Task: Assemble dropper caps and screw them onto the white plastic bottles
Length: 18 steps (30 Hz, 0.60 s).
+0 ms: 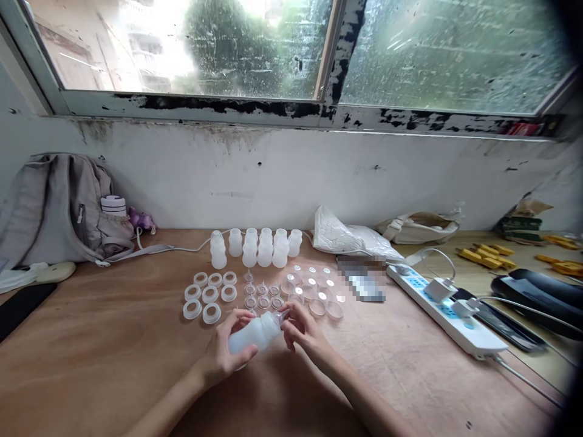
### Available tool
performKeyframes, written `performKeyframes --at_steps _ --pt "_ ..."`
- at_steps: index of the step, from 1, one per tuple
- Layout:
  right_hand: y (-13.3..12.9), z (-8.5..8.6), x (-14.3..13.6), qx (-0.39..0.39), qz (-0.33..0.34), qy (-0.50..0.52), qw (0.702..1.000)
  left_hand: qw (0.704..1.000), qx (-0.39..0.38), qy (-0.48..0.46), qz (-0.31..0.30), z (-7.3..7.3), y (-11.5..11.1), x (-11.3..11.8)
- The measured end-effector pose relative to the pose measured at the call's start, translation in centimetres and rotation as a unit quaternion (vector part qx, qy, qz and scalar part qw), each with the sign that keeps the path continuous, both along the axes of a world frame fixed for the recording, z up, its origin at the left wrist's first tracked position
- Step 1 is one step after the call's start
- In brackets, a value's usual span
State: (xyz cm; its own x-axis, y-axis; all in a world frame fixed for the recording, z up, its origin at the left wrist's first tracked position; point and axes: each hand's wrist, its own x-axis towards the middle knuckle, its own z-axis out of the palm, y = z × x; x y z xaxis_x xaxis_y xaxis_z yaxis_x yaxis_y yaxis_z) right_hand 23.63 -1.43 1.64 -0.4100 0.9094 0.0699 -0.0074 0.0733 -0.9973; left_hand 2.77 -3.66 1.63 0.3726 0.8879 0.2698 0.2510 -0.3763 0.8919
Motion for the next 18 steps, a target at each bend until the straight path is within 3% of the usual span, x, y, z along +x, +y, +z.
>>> performKeyframes --at_steps 3,5,10,13,15,18 --pt "-0.5 0.9 0.0 0.006 0.050 -0.015 0.999 0.989 -0.119 -0.070 -0.047 -0.3 0.1 0.7" --pt "-0.7 1.2 -0.1 0.018 0.057 -0.050 0.997 0.983 -0.163 -0.047 -0.072 -0.1 -0.2 1.1" --pt "-0.8 0.1 -0.7 0.093 -0.040 -0.132 0.986 0.993 -0.109 0.036 -0.009 1.1 -1.4 2.0" --pt "-1.2 -0.2 -0.8 0.153 -0.075 -0.146 0.975 0.982 -0.188 -0.016 -0.027 1.2 -2.0 2.5" --pt "-1.7 0.0 -0.6 0.201 -0.074 -0.131 0.968 0.942 -0.310 -0.094 -0.085 0.9 -2.1 2.8" --pt "-2.5 0.5 -0.5 0.252 -0.061 -0.094 0.961 0.851 -0.454 -0.203 -0.168 0.4 -2.3 3.1"
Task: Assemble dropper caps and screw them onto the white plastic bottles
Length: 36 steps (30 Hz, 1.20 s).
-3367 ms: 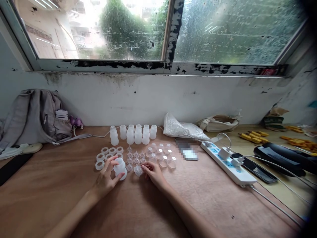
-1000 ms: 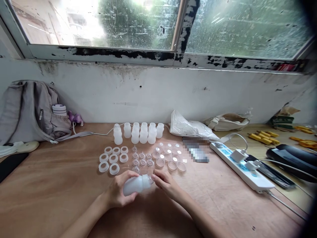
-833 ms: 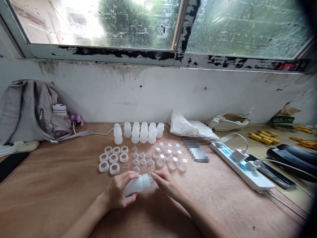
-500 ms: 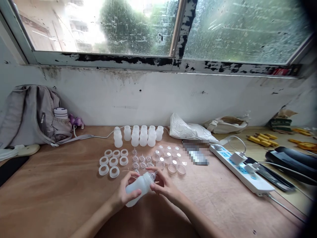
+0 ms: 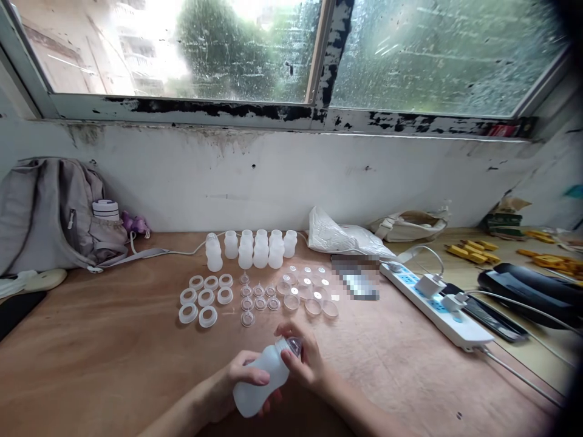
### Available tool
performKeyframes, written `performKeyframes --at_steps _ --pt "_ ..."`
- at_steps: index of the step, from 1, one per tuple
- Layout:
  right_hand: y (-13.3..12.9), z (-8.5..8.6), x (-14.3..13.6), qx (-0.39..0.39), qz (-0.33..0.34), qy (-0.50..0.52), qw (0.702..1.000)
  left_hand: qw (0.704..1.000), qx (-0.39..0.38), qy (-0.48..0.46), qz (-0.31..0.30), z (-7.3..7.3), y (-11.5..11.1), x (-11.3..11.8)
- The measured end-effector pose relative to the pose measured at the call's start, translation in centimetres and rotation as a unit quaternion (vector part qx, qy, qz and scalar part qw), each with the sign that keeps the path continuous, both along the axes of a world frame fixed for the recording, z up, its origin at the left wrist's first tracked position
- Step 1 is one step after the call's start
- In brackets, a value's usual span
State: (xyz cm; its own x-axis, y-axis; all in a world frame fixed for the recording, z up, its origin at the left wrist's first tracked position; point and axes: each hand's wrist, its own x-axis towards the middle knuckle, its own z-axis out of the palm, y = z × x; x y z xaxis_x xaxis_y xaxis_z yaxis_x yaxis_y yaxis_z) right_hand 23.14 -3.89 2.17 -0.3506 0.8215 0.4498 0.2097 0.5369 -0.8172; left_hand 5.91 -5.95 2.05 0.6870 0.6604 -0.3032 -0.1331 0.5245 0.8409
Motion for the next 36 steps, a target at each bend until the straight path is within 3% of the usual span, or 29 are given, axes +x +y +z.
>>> performKeyframes --at_steps 3,5,8,10,14,17,21,25,32,36 --pt "-0.2 0.2 -0.2 -0.035 -0.028 0.027 0.999 1.000 -0.015 -0.020 0.002 0.2 -0.2 0.5" --pt "-0.1 0.2 -0.5 -0.067 -0.062 0.041 0.995 0.997 0.056 0.029 0.038 0.7 -0.3 0.9" --pt "0.0 0.3 -0.9 -0.084 -0.085 0.057 0.991 0.969 0.197 0.103 0.104 1.5 -0.5 1.3" --pt "-0.1 0.5 -0.9 -0.097 -0.074 0.073 0.990 0.962 0.224 0.104 0.113 1.7 -0.6 1.2" --pt "-0.5 0.7 -0.9 -0.138 -0.005 0.109 0.984 0.997 0.055 0.015 0.043 1.1 -0.4 0.7" --pt "-0.6 0.4 -0.9 -0.138 0.026 0.100 0.985 0.998 -0.041 -0.044 -0.001 0.7 -0.3 0.3" --pt "-0.4 0.4 -0.9 -0.138 -0.016 0.079 0.987 0.999 -0.035 -0.036 0.009 0.8 -0.5 0.4" --pt "0.0 0.8 -0.8 -0.157 -0.009 0.063 0.986 0.999 -0.017 -0.012 0.035 1.4 -0.7 0.4" --pt "0.4 1.6 -0.9 -0.164 0.005 0.051 0.985 0.989 0.104 0.079 0.063 1.6 -0.7 0.9" --pt "0.7 1.0 -0.8 -0.115 -0.011 0.010 0.993 0.942 0.261 0.168 0.129 1.2 -0.6 1.1"
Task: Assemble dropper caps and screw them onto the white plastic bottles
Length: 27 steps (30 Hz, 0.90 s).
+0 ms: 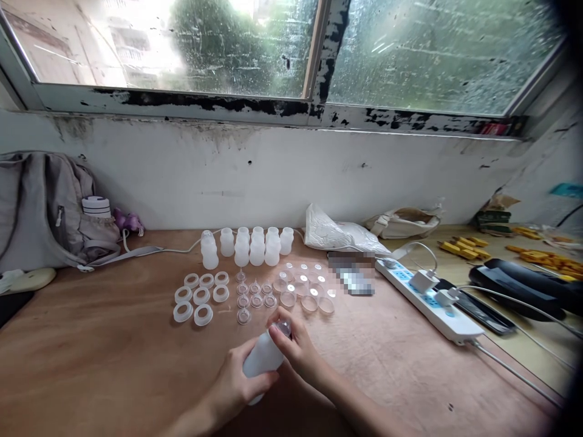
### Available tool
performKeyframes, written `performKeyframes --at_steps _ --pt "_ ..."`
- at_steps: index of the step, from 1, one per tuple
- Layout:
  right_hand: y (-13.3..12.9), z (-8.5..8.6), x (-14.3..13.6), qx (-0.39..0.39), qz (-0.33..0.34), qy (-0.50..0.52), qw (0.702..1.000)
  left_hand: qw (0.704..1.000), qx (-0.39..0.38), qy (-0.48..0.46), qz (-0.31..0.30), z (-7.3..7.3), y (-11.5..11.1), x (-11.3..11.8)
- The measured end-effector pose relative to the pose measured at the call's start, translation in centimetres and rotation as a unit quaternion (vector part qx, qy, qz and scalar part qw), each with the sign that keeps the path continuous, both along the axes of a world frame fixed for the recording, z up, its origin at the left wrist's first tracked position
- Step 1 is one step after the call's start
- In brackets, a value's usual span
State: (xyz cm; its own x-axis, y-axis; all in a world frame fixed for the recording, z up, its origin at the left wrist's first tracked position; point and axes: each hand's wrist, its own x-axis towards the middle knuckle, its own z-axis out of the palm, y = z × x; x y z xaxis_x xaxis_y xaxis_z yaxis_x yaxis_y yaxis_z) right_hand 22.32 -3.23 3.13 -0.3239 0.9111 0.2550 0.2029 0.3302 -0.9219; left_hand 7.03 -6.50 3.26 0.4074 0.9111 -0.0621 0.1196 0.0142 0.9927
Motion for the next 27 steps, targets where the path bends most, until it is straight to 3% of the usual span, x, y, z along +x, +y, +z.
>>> performKeyframes --at_steps 5,11,16,20,27 --pt "1.2 -0.9 1.3 0.089 -0.036 -0.123 0.988 0.987 0.106 0.106 0.058 -0.1 1.1 -0.9" --pt "4.2 -2.1 3.4 0.211 -0.166 -0.217 0.938 0.956 0.204 0.173 0.123 -0.6 2.4 -2.6" --pt "5.3 -3.6 3.9 0.191 -0.190 -0.283 0.921 0.934 0.262 0.201 0.137 -1.7 2.6 -3.2" --pt "5.0 -3.3 3.7 0.160 -0.188 -0.287 0.926 0.921 0.295 0.229 0.112 -2.1 2.7 -3.5" --pt "4.5 -1.9 3.8 0.087 -0.207 -0.160 0.961 0.889 0.356 0.267 0.107 -2.7 3.4 -4.4"
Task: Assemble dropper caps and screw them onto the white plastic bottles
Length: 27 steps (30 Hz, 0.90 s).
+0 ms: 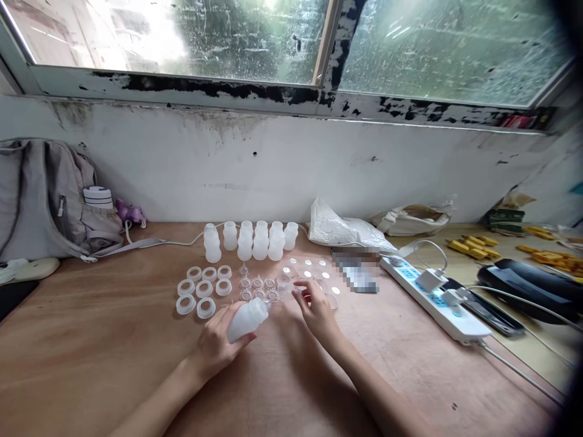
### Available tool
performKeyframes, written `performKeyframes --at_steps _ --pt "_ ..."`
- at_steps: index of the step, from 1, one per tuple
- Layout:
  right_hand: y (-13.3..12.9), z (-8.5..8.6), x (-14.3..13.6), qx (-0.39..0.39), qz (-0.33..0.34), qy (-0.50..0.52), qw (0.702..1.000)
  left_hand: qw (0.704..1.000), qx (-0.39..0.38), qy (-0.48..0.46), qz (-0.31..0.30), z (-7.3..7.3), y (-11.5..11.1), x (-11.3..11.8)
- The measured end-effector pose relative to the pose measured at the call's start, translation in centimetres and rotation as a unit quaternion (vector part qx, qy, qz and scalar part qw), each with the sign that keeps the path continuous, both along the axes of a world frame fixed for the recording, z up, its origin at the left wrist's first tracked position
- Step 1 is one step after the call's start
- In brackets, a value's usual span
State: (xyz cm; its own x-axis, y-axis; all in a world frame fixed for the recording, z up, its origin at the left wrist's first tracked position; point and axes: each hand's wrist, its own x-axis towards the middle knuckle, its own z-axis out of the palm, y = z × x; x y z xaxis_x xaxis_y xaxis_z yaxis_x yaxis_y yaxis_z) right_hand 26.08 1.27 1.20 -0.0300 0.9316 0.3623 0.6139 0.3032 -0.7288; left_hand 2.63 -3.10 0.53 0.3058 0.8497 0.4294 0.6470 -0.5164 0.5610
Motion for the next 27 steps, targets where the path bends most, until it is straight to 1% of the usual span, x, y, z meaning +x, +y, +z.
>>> performKeyframes --at_steps 3,5,9,12,14,17,20,23,27 --pt "-0.1 0.5 0.0 -0.027 -0.006 0.084 0.996 1.000 0.015 0.017 0.007 -0.2 0.2 -0.3" --pt "-0.1 0.7 -0.1 -0.049 0.003 0.140 0.989 0.999 0.018 0.029 0.010 -0.2 0.3 -0.4" --pt "-0.2 0.8 -0.2 -0.100 0.038 0.265 0.958 0.998 0.022 0.054 0.019 -0.1 0.4 -0.5" --pt "-0.3 0.6 -0.5 -0.144 0.064 0.324 0.933 0.997 0.026 0.065 0.018 -0.2 0.5 -0.7" --pt "-0.5 0.4 -0.9 -0.165 0.074 0.328 0.927 0.997 0.027 0.070 0.015 -0.2 0.5 -0.8" --pt "-0.9 0.2 -1.6 -0.185 0.089 0.309 0.929 0.997 0.027 0.075 0.005 -0.1 0.5 -0.8" --pt "-1.3 -0.1 -2.3 -0.202 0.110 0.301 0.926 0.996 0.029 0.083 -0.017 0.1 0.4 -0.6" --pt "-1.6 -0.3 -2.8 -0.201 0.122 0.298 0.925 0.995 0.026 0.091 -0.031 0.3 0.3 -0.5" --pt "-1.7 -0.4 -2.9 -0.197 0.130 0.293 0.926 0.995 0.026 0.092 -0.035 0.4 0.3 -0.6"
